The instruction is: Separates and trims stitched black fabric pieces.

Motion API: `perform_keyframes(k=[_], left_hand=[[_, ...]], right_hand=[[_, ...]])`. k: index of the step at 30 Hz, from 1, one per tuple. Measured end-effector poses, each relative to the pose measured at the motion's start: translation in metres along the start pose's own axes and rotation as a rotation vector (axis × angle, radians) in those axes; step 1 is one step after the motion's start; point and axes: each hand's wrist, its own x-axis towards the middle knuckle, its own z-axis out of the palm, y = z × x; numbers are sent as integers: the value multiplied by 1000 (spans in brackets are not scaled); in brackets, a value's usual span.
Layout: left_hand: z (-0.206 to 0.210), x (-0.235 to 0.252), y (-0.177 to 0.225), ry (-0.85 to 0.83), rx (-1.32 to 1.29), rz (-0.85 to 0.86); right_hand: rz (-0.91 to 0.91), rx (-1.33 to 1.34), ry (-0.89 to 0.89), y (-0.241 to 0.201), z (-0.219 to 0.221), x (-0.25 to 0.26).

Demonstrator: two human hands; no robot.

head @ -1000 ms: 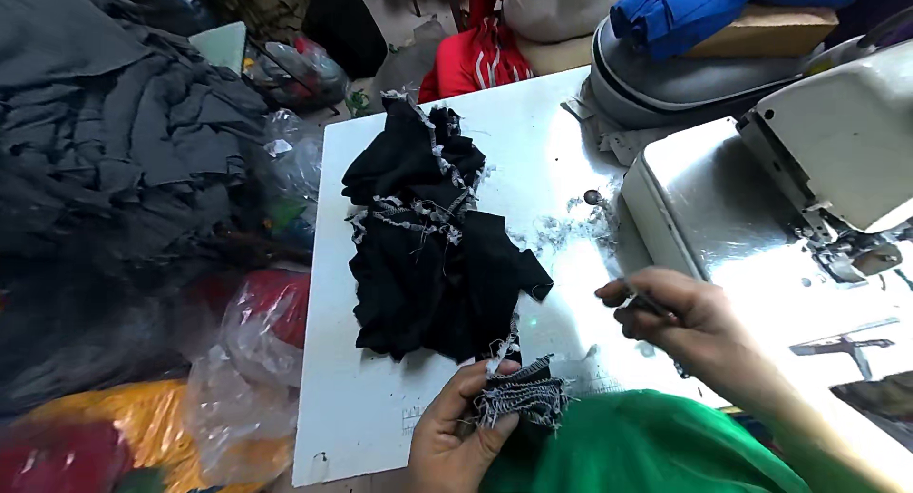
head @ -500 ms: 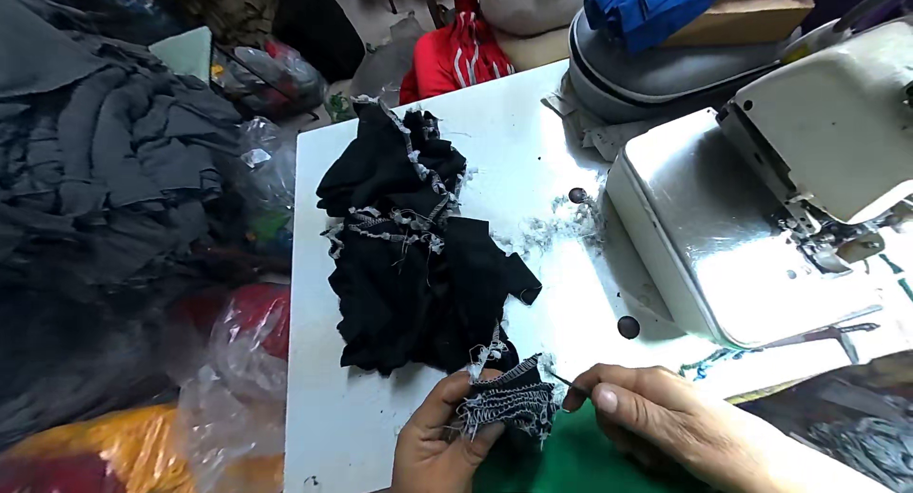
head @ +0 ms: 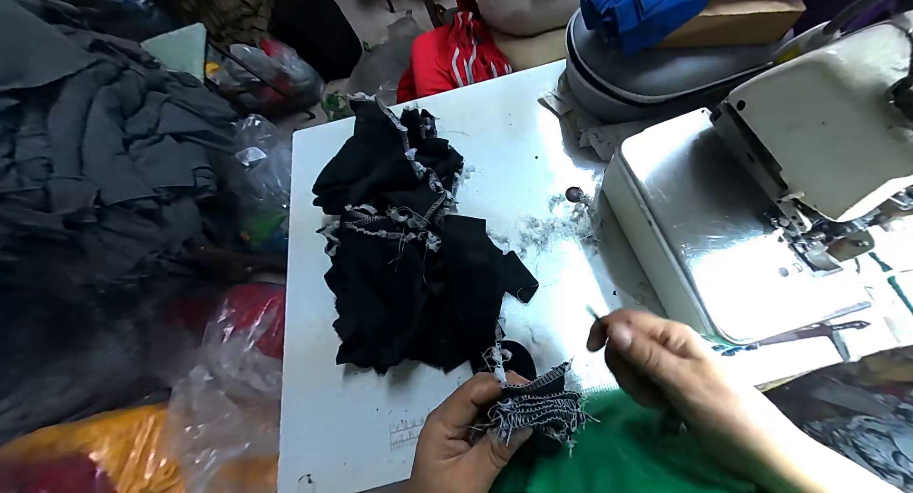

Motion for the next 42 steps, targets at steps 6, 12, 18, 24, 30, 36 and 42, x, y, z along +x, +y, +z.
perform_keyframes(k=[6,12,18,24,30,36,42], left_hand=[[-18,-8,-1,3,325,136],[-29,-14,3,34,200,193],[-37,-24,6,2,72,158],[-34,-30,7,-35,186,85],[-24,-27,2,-39,322,125],[-18,-30,2,7,420,217],[-14,-32,-1,14,362,261]], right_hand=[[-41,4,161,4,0,5],[386,-160,-319,9,3,35],[474,-224,-206,34,9,65],[21,-376,335,17,-11,55],[-80,-385,-79,-1,-4,41],[-295,-489,-590,-12,-5,25],[-255,-591,-804,-15,-4,27]])
